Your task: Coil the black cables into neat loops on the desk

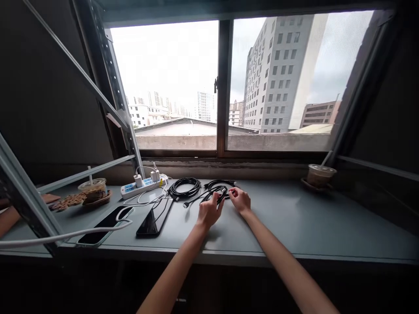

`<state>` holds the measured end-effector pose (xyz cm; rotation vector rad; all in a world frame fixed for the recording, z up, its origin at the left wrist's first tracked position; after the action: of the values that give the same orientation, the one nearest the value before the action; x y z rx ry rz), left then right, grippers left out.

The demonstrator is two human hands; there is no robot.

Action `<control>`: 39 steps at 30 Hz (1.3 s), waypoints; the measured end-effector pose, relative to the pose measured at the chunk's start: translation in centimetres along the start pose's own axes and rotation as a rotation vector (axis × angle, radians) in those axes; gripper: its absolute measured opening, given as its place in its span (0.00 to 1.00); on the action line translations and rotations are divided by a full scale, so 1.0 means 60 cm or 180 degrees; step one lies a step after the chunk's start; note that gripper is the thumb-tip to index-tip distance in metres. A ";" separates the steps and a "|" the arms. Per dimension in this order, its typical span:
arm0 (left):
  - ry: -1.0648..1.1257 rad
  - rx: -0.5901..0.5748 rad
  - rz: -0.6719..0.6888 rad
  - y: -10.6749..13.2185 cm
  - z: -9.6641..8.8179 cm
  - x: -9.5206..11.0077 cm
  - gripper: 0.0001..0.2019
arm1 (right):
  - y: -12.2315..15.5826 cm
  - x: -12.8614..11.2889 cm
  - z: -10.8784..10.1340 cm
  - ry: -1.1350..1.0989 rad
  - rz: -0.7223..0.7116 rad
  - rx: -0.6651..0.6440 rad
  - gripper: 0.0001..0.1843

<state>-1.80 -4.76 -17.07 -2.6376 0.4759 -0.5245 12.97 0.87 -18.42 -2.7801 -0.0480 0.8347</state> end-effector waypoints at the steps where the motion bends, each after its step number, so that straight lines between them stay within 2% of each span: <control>1: -0.0059 -0.0094 0.0028 0.001 0.001 0.002 0.18 | 0.007 -0.001 -0.002 0.0017 0.0019 -0.0051 0.16; 8: -0.0344 -0.0731 0.0260 0.024 0.006 0.014 0.16 | 0.084 -0.010 -0.011 0.0252 0.0067 -0.0459 0.14; 13: -0.0387 -0.0783 0.0097 0.030 0.006 0.012 0.22 | 0.137 -0.020 -0.013 0.0394 -0.0062 -0.0525 0.15; 16: -0.0377 -0.0801 0.0023 0.020 0.011 0.009 0.26 | 0.135 -0.025 -0.012 0.0449 -0.0055 -0.0512 0.16; 25: -0.0508 -0.0585 -0.0176 0.005 0.012 0.011 0.28 | 0.106 -0.035 -0.012 0.0422 -0.0023 -0.0456 0.17; 31: -0.0585 -0.0459 -0.0303 0.004 0.008 0.009 0.29 | 0.100 -0.035 -0.008 0.0421 -0.0045 -0.0612 0.15; 39: -0.0462 -0.0587 -0.0193 0.004 0.014 0.006 0.29 | 0.087 -0.024 -0.001 0.0226 -0.0160 -0.0901 0.13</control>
<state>-1.18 -4.86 -17.79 -2.8489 0.4181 -0.3171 11.59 -4.33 -18.81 -3.0544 -0.2405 0.7690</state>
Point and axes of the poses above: each hand's wrist, its own y-axis away from the middle knuckle, its own z-axis out of the palm, x = y × z, the point moved 1 cm from there along -y, towards the middle knuckle, and after that the axes turned 8 degrees about -x, right-handed, at the moved point
